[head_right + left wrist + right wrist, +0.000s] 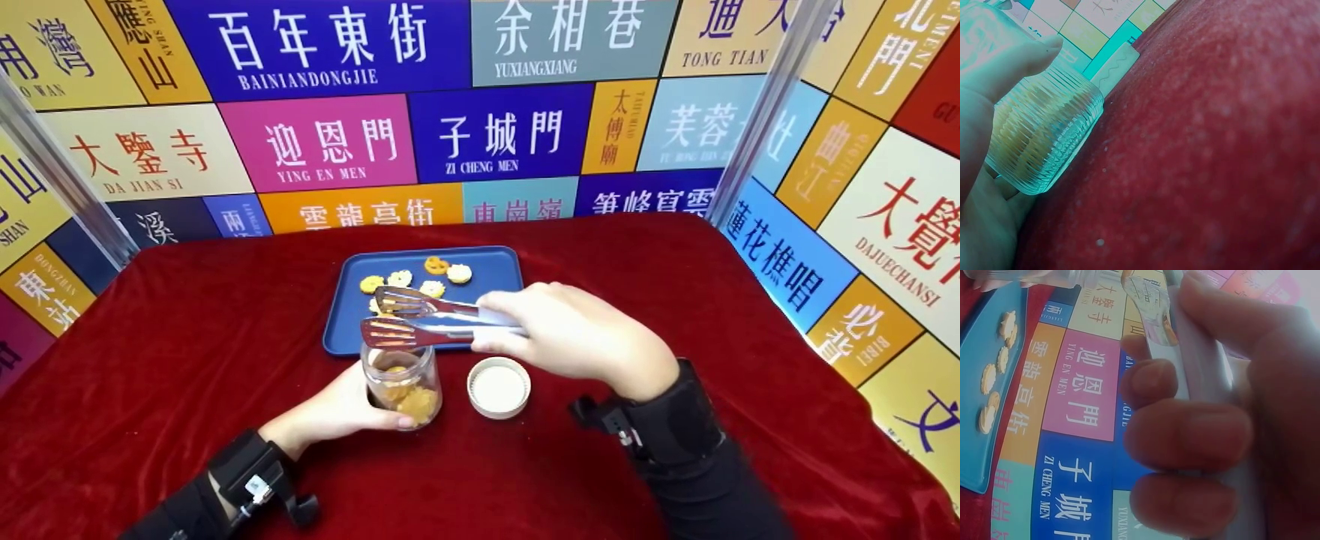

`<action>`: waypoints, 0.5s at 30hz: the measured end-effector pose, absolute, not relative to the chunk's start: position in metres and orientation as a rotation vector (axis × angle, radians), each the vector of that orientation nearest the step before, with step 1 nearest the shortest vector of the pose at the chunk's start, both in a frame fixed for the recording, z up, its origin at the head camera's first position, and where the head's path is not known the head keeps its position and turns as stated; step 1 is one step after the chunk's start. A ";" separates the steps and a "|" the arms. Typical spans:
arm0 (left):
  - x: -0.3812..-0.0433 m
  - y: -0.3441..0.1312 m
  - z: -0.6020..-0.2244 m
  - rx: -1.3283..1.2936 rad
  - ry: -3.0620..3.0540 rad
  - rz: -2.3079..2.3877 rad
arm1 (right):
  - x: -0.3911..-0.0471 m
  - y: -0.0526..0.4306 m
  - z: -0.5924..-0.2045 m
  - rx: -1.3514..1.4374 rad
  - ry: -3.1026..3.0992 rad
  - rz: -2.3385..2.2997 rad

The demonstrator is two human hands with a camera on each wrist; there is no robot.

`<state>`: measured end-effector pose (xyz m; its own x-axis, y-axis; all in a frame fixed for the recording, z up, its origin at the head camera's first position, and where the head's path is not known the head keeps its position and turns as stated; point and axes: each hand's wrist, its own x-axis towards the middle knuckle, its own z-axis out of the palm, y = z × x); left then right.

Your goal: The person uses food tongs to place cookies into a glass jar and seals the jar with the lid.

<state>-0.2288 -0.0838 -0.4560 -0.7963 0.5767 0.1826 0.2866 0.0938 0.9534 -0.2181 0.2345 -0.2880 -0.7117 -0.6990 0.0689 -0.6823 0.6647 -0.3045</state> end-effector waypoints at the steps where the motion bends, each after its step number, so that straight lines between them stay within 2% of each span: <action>1: -0.229 -0.084 -0.456 0.865 2.130 1.769 | -0.218 0.235 -0.288 -1.170 2.815 -0.480; 15: -0.229 -0.083 -0.458 0.905 2.071 1.822 | -0.218 0.235 -0.287 -1.143 2.800 -0.480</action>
<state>-0.2295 -0.0835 -0.4579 -0.7801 0.5866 0.2173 0.2904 0.0319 0.9564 -0.2179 0.2353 -0.2872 -0.7187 -0.6939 0.0448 -0.6692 0.6727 -0.3157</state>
